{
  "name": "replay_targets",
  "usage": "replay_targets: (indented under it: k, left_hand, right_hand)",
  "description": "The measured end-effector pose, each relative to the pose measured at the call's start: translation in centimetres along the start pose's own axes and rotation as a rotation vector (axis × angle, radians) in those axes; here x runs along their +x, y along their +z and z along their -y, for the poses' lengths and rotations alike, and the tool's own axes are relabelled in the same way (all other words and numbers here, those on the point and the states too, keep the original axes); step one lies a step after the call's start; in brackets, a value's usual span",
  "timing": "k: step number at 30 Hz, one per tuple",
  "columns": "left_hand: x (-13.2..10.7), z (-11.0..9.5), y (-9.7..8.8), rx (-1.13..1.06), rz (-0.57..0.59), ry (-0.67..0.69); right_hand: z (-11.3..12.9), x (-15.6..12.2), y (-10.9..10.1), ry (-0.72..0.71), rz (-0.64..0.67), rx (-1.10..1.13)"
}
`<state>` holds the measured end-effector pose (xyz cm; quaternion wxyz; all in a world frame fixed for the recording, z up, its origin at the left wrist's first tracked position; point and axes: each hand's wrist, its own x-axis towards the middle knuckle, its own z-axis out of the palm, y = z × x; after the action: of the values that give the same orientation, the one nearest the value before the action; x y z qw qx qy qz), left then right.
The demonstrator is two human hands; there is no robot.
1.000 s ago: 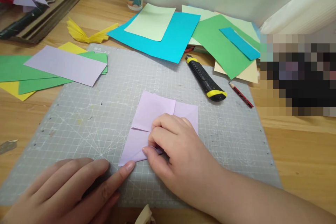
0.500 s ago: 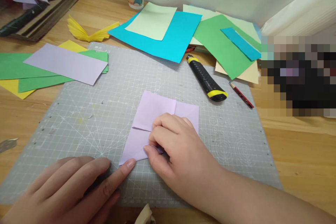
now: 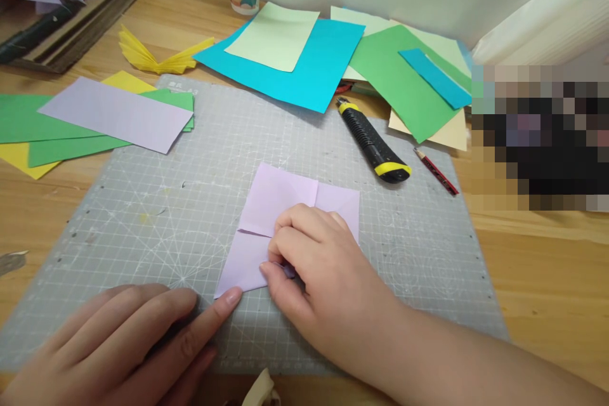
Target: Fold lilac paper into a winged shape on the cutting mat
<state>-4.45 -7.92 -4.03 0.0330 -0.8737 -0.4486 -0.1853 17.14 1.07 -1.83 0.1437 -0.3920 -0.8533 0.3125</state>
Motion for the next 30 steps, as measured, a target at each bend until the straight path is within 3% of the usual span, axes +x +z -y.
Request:
replay_targets:
  k: [11, 16, 21, 24, 25, 30]
  left_hand:
    - [-0.14, -0.37, -0.03, -0.006, 0.049, -0.02]
    - [0.18, -0.21, -0.06, 0.003, -0.101, 0.001]
    - [0.15, -0.26, -0.1, 0.0, -0.068, -0.013]
    - [-0.01, -0.24, -0.09, -0.005, -0.126, -0.007]
    - [-0.04, -0.23, -0.07, -0.011, -0.059, -0.022]
    - [0.03, -0.35, -0.17, -0.014, -0.1, -0.02]
  right_hand:
    - [0.13, 0.12, 0.0, 0.008, 0.002, -0.027]
    - [0.07, 0.03, 0.02, 0.008, -0.003, -0.02]
    - [0.08, -0.06, 0.0, 0.007, -0.004, -0.018]
    - [0.13, -0.02, -0.02, 0.004, -0.01, -0.021]
    - [0.14, 0.01, -0.03, -0.001, -0.014, -0.022]
    - [0.07, 0.09, -0.06, -0.004, 0.001, -0.021]
